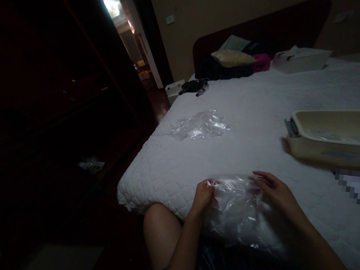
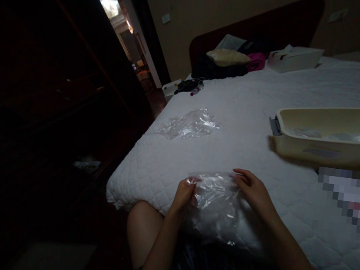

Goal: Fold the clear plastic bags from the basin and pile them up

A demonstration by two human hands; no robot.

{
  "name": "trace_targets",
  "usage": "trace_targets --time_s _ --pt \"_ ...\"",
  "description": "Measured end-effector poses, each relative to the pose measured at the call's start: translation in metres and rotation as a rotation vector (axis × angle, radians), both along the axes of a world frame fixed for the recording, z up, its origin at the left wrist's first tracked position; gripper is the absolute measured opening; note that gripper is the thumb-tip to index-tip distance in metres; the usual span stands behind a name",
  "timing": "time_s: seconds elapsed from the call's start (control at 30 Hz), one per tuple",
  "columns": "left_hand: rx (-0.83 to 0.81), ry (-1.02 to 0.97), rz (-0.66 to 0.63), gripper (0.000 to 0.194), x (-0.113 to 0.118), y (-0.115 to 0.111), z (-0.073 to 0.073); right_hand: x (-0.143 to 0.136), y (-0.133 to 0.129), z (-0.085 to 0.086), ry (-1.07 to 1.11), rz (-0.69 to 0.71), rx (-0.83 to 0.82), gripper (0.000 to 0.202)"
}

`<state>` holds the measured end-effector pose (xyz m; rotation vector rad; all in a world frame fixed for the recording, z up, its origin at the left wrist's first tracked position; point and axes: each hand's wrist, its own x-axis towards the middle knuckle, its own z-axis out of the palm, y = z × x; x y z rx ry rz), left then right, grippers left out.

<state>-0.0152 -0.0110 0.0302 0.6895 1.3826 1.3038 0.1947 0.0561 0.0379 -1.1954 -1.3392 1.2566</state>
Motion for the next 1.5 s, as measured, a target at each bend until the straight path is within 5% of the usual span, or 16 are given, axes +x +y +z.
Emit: trace_targets --time_s 0.13,0.3,0.5,0.67,1.1,1.33,1.5 --pt "0.046 0.032 -0.049 0.036 0.002 -0.002 -0.001 -0.002 -0.001 0.001 -0.043 0.038 0.145 0.057" --pt "0.025 0.04 -0.126 0.05 0.001 -0.003 -0.002 -0.007 -0.008 0.016 -0.193 0.146 0.195 0.038" --pt "-0.007 0.091 -0.268 0.058 0.001 -0.003 -0.003 0.0 -0.003 0.028 -0.112 -0.067 0.096 0.045" --pt "0.024 0.209 -0.23 0.048 0.006 -0.005 -0.001 0.008 -0.002 0.031 -0.219 -0.152 0.123 0.041" --pt "-0.014 0.104 -0.3 0.06 0.01 -0.005 0.001 0.013 0.021 0.047 -0.167 -0.064 0.078 0.053" --pt "0.046 0.067 -0.265 0.063 0.011 -0.009 0.011 0.004 0.047 0.062 -0.146 0.122 0.119 0.054" --pt "0.015 0.092 -0.169 0.066 0.01 -0.006 0.003 -0.007 0.069 0.045 -0.202 0.194 -0.011 0.054"
